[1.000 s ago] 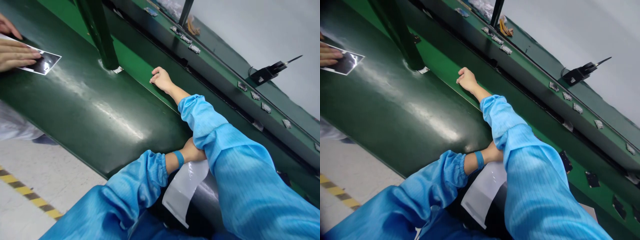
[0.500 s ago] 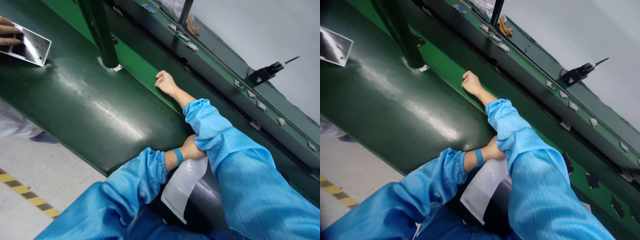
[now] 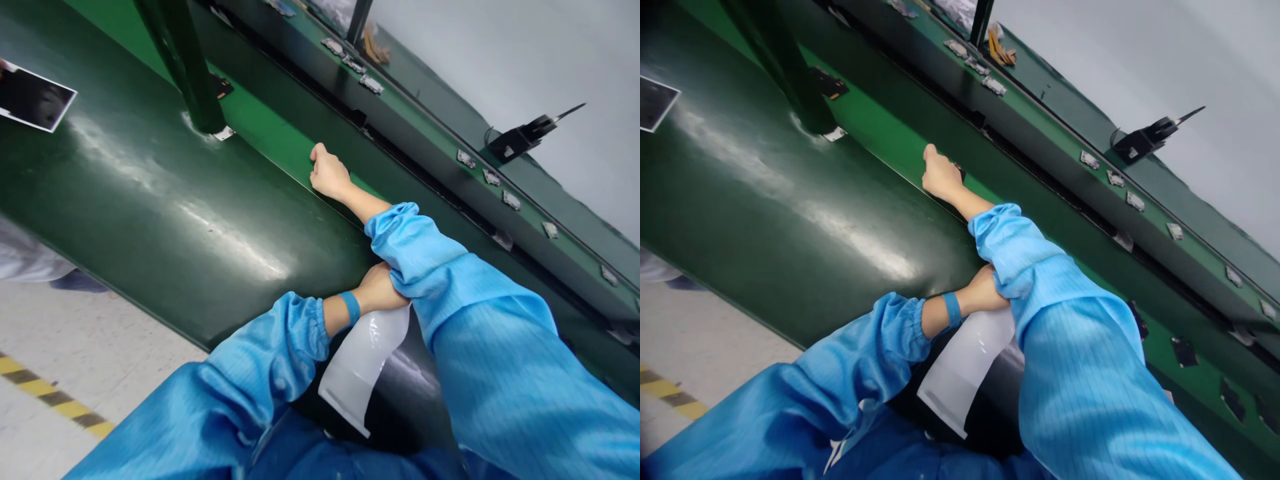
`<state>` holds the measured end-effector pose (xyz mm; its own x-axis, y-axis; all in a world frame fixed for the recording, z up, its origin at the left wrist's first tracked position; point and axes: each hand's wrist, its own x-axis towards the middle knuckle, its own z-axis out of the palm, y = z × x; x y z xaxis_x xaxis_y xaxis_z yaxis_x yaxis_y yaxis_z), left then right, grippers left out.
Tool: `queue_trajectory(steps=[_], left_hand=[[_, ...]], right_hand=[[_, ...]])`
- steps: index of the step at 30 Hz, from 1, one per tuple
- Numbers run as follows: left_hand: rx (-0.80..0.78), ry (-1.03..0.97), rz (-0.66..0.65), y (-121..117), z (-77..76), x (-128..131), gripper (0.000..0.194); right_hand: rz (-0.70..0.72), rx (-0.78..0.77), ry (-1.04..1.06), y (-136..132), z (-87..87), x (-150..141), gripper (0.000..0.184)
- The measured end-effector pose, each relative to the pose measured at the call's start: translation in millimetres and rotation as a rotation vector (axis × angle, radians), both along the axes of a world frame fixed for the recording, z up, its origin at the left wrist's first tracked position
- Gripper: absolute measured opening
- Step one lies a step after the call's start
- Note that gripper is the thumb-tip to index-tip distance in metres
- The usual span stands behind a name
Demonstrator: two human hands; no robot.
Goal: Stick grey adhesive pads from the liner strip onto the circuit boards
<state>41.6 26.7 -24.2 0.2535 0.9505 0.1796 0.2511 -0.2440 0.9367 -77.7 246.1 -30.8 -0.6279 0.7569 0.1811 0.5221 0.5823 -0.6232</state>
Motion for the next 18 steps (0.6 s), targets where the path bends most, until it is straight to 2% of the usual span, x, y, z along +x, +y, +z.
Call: queue_trajectory(steps=[4,6,8,11,13,15,18], left_hand=[[0.004,0.037,-0.058,-1,8.4,-8,0.005],[-0.071,-0.008,-0.055,-2,12.4,-12,0.009],[-0.154,-0.055,-0.046,-2,15.2,-15,0.012],[-0.193,-0.104,-0.03,-1,16.8,-17,0.011],[-0.196,-0.135,-0.026,0,17.0,-18,0.011],[-0.211,-0.164,-0.025,1,17.8,-18,0.012],[-0.237,-0.169,-0.01,0,20.3,-19,0.015]], right_hand=[[-0.001,0.042,0.065,10,2.5,12,0.053],[-0.024,0.01,0.057,11,15.6,34,0.06],[-0.046,-0.024,0.057,0,35.3,71,0.06],[-0.087,-0.101,0.168,-46,64.7,143,0.056],[-0.145,-0.189,0.297,-89,75.5,195,0.054],[-0.219,-0.289,0.432,-130,75.6,240,0.054],[-0.38,-0.447,0.611,-178,59.7,283,0.054]])
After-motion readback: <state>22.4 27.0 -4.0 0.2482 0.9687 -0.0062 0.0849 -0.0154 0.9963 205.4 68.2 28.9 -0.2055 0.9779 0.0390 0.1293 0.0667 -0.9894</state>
